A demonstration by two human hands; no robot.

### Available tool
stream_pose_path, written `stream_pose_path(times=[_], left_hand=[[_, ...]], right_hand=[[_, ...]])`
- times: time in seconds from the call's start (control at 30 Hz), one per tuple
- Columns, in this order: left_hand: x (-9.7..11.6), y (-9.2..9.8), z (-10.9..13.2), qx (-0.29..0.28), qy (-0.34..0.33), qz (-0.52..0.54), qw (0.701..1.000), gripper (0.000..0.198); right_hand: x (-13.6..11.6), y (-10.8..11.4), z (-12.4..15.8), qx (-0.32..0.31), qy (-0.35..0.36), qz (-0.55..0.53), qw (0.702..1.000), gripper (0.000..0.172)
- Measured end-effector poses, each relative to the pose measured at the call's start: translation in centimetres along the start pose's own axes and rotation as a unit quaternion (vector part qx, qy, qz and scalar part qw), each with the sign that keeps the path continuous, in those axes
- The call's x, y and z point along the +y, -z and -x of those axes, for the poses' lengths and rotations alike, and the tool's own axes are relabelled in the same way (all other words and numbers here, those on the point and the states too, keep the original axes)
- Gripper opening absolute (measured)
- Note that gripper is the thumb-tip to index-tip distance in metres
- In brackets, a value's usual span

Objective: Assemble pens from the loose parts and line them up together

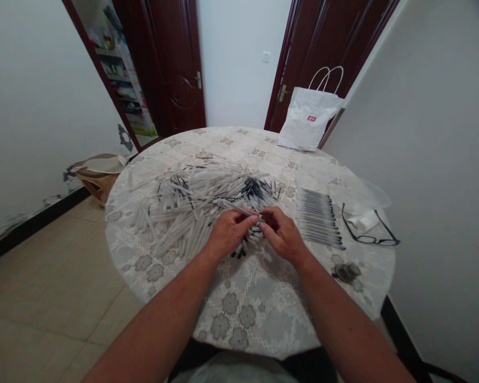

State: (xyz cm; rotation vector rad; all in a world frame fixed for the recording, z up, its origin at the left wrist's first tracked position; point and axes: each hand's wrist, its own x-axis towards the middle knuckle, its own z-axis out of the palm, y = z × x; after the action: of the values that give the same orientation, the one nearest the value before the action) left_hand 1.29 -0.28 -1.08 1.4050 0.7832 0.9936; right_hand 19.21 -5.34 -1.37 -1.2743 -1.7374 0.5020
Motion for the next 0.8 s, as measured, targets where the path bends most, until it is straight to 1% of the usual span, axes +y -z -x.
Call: stream_pose_path(times=[0.07,0.1,0.13,0.17,0.23,0.3,0.33,0.4,0.47,0.57,0.7,0.8], left_hand=[[-0.1,0.0,0.1,-0.006,-0.045,-0.072,0.996,0.025],[-0.3,0.0,0.1,-0.006,-0.073,-0.116,0.99,0.023],[-0.5,0.0,0.2,-0.009,-0.104,-0.167,0.98,0.022],[-0.8,0.0,0.2,-0.019,-0.136,-0.224,0.965,0.02],[-1.4,-0.1,0.3,-0.064,-0.188,-0.345,0.917,0.021],[-1.9,-0.4,0.5,-0.117,-0.214,-0.451,0.858,0.021],[-2.0,-0.6,0.6,-0.132,-0.219,-0.495,0.831,0.021],[-2.3,-1.0,0.7,-0.137,-0.22,-0.563,0.785,0.019],[-2.6,-1.5,0.8,-0.129,-0.22,-0.607,0.753,0.016],[-3.0,-2.1,0.8,-0.123,-0.222,-0.638,0.727,0.014],[-3.2,-2.5,0.8,-0.105,-0.227,-0.657,0.711,0.012],[-3.1,-2.7,0.9,-0.104,-0.231,-0.667,0.701,0.012]], right_hand=[[0.0,0.8,-0.2,-0.012,0.029,0.047,0.998,0.016],[0.2,1.2,-0.3,-0.007,0.038,0.067,0.997,0.015],[0.3,1.6,-0.4,0.011,0.041,0.084,0.996,0.015],[0.6,2.0,-0.5,0.043,0.037,0.098,0.994,0.015],[1.1,2.7,-0.6,0.123,0.016,0.118,0.985,0.016],[1.5,3.1,-0.7,0.186,-0.003,0.126,0.974,0.017],[1.7,3.3,-0.7,0.203,-0.007,0.128,0.971,0.017],[1.9,3.3,-0.7,0.214,-0.007,0.132,0.968,0.016],[1.8,3.2,-0.7,0.209,-0.002,0.134,0.969,0.016],[1.5,3.0,-0.7,0.199,0.008,0.133,0.971,0.015],[1.2,2.8,-0.7,0.201,0.018,0.129,0.971,0.013],[1.2,2.7,-0.7,0.202,0.02,0.126,0.971,0.013]])
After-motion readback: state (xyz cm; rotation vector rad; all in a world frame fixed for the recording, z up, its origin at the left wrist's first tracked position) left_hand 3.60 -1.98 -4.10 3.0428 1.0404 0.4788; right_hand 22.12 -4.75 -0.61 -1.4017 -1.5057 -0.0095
